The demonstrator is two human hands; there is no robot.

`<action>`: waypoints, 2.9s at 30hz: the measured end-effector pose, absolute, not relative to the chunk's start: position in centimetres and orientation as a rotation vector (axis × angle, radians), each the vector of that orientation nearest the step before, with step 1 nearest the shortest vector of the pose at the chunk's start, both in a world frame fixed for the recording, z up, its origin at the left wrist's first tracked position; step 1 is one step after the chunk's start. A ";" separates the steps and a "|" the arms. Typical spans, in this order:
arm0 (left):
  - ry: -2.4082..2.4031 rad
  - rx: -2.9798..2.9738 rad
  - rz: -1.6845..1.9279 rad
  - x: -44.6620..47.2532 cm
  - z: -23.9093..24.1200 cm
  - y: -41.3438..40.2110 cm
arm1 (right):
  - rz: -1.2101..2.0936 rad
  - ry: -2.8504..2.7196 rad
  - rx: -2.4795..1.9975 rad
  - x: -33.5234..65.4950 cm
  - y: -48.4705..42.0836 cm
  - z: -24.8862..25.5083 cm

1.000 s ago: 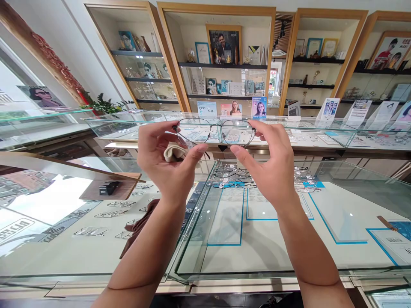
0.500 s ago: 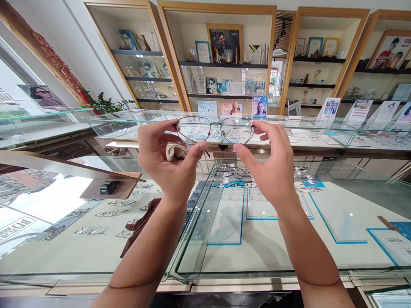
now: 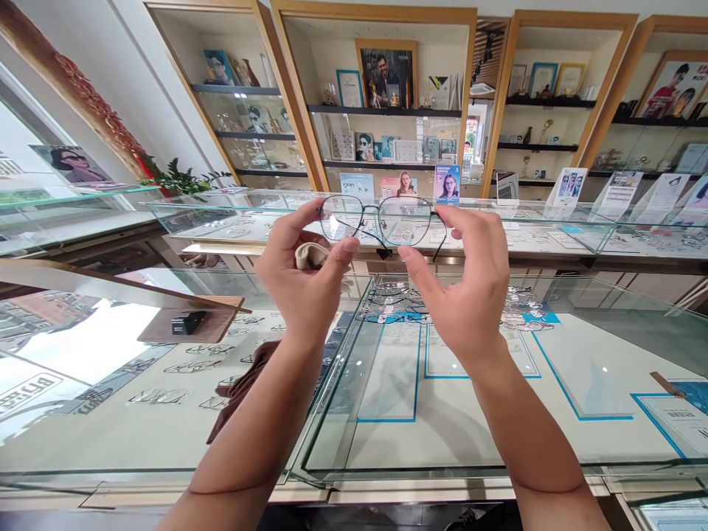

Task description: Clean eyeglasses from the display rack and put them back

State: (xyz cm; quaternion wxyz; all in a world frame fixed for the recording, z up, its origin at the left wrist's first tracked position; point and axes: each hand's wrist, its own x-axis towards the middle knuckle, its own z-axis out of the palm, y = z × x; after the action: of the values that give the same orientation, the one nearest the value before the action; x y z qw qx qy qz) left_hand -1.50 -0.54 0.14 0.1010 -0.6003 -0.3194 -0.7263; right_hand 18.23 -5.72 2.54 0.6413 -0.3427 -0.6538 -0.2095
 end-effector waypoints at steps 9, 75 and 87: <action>-0.959 -1.805 -2.189 -1.5 0.0 -0.4 | -0.470 -1.480 -0.714 18.0 -5.9 2.5; -0.720 -1.514 -2.201 -0.5 -1.7 1.4 | 0.239 -1.416 -0.584 18.4 -2.4 1.2; -0.700 -1.696 -2.243 -1.3 -1.9 2.4 | 0.218 -1.349 -0.492 18.1 -2.6 1.2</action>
State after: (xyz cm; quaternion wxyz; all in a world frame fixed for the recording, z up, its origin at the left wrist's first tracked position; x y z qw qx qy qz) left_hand -1.28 2.42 -1.87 0.1214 -0.5810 -0.2397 -0.7683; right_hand 18.08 -2.63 1.25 0.7478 -0.2250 -0.6167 0.0996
